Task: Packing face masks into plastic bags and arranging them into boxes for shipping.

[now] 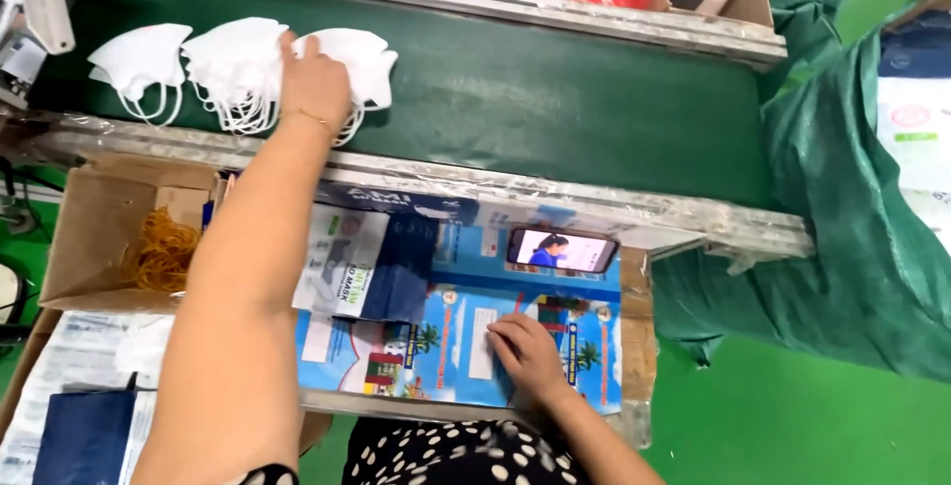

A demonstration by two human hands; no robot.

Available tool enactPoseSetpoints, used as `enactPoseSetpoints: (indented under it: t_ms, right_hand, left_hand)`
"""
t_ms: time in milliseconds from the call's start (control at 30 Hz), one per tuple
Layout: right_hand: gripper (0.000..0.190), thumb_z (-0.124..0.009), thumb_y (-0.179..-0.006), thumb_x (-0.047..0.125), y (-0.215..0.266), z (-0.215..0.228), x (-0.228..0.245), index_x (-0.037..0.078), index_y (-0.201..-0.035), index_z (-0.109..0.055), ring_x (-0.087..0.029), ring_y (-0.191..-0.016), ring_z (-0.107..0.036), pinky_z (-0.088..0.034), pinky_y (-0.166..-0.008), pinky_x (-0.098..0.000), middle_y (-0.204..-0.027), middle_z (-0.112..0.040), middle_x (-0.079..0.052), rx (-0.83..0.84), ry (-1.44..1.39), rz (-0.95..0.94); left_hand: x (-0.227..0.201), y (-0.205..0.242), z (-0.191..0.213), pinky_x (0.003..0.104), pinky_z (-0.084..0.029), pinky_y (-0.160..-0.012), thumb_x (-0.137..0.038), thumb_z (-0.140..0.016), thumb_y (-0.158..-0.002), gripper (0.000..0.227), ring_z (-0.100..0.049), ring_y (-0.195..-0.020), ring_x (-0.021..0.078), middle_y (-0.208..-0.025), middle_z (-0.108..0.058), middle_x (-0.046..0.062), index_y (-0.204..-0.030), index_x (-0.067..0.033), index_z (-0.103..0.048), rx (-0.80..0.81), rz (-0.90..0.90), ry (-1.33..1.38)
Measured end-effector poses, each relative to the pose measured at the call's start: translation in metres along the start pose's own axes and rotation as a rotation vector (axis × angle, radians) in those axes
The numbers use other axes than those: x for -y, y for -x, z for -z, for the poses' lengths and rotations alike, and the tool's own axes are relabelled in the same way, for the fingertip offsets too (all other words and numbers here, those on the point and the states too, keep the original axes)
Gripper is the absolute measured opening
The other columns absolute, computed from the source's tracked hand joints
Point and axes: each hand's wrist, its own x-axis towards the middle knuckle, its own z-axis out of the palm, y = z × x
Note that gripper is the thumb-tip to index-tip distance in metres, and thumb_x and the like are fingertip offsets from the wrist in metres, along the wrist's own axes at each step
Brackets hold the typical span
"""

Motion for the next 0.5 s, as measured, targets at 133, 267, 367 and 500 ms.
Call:
enactPoseSetpoints:
  t_ms: [133, 267, 367, 500]
  right_hand:
    - [0.014, -0.074, -0.087, 0.012, 0.002, 0.006, 0.004, 0.005, -0.1, -0.074, -0.029, -0.092, -0.069, -0.055, -0.08, -0.037, -0.1, -0.071, -0.01, 0.041, -0.026, -0.012]
    - [0.016, -0.075, -0.088, 0.014, 0.005, 0.001, -0.01, 0.005, -0.101, -0.076, -0.027, -0.096, -0.07, -0.056, -0.084, -0.0367, -0.103, -0.072, -0.009, 0.115, -0.106, -0.134]
    - [0.046, -0.072, -0.093, 0.013, 0.005, 0.007, -0.024, 0.008, -0.135, -0.057, -0.021, -0.118, -0.066, -0.053, -0.103, -0.0362, -0.129, -0.067, -0.007, 0.176, -0.841, -0.449]
    - [0.077, -0.074, -0.083, 0.008, -0.011, 0.035, 0.023, 0.012, -0.151, -0.039, -0.017, -0.127, -0.061, -0.05, -0.11, -0.0363, -0.14, -0.061, -0.001, 0.129, -1.318, -0.538]
  left_hand:
    - [-0.001, 0.041, 0.093, 0.058, -0.04, -0.103, -0.01, -0.063, -0.092, 0.02, -0.061, -0.115, 0.0344, -0.105, -0.074, 0.016, -0.107, -0.0045, -0.075, -0.032, 0.13, 0.639]
    - [-0.025, 0.1, 0.128, 0.033, -0.054, -0.087, 0.006, -0.059, -0.099, 0.027, -0.067, -0.1, 0.0172, -0.111, -0.073, 0.007, -0.125, 0.0004, -0.068, -0.008, 0.201, 1.977]
    - [-0.052, 0.177, 0.132, 0.033, -0.058, -0.091, 0.004, -0.067, -0.089, 0.041, -0.071, -0.106, 0.0163, -0.115, -0.073, 0.01, -0.13, 0.0008, -0.064, 0.259, 0.263, 2.168]
    - [-0.129, 0.263, 0.115, 0.036, -0.058, -0.094, -0.006, -0.077, -0.081, 0.053, -0.071, -0.108, 0.0199, -0.121, -0.073, 0.011, -0.132, 0.0, -0.063, 0.57, 0.255, 2.027]
